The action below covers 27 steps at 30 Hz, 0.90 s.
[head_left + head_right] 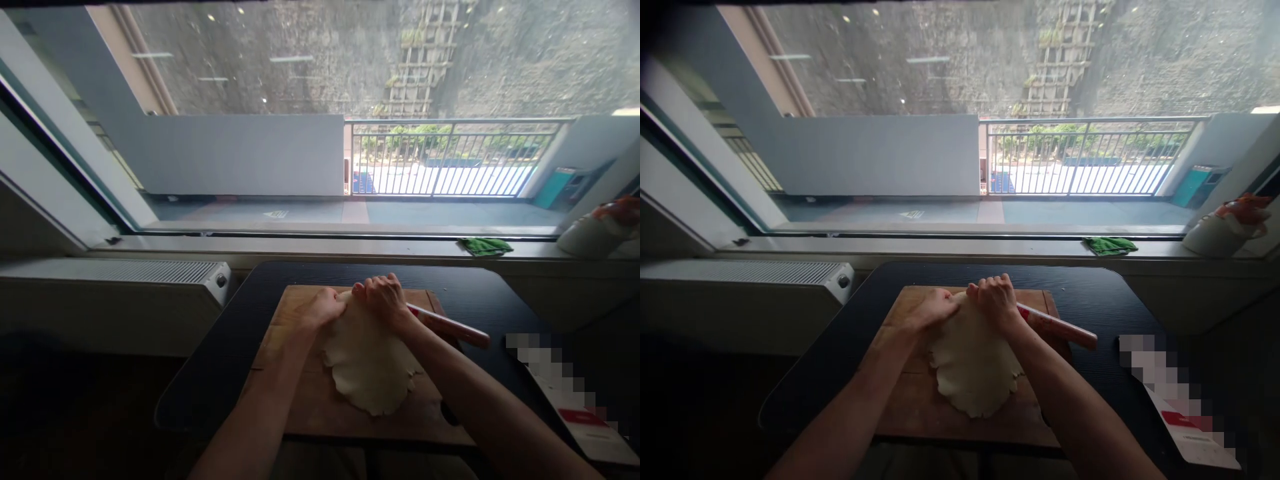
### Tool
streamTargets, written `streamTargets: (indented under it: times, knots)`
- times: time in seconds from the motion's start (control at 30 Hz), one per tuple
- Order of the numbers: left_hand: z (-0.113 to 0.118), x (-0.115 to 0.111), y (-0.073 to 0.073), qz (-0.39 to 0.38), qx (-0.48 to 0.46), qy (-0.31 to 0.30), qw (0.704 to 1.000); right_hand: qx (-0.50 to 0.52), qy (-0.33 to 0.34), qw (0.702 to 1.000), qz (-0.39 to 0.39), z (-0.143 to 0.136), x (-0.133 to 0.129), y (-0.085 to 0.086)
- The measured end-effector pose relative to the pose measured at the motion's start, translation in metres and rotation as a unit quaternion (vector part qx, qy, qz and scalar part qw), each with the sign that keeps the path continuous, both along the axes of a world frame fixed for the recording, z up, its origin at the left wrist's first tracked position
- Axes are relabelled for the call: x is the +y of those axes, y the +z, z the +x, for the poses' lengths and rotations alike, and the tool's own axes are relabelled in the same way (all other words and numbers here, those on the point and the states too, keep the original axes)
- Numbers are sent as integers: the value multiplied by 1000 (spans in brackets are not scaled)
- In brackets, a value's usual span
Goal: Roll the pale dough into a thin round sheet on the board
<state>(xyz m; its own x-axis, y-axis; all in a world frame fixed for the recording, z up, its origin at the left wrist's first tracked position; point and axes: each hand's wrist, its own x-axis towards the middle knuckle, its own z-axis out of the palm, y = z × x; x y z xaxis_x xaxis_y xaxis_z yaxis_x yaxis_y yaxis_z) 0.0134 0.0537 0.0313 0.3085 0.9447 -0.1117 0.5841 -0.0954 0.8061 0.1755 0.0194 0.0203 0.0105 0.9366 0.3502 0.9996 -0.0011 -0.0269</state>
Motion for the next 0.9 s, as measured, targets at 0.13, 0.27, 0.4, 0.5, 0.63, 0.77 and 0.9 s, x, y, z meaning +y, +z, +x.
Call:
streamTargets:
  times: [0.13, 0.27, 0.4, 0.5, 0.63, 0.77, 0.9]
  knots:
    - [-20, -26, -12, 26, -92, 55, 994, -3, 61, 998, -11, 4, -38, 7]
    - [-48, -44, -22, -45, -131, 41, 990, 19, 113, 993, -31, -13, -50, 3]
    - [-53, -43, -27, -73, -161, 16, 984, 83, -41, 995, -40, -20, -10, 6]
    - [-51, -41, -29, -95, -175, 15, 980, 99, -78, 991, -51, -22, 3, 9]
    - [-51, -44, -28, -91, -160, 49, 982, 94, 1, 995, -20, -39, -28, -1]
    - [-50, -46, -23, -81, -158, 62, 982, 92, -25, 995, -12, -38, -22, -1]
    - [-50, -48, -22, -73, -167, 61, 981, 109, -93, 988, -66, -27, 5, 7]
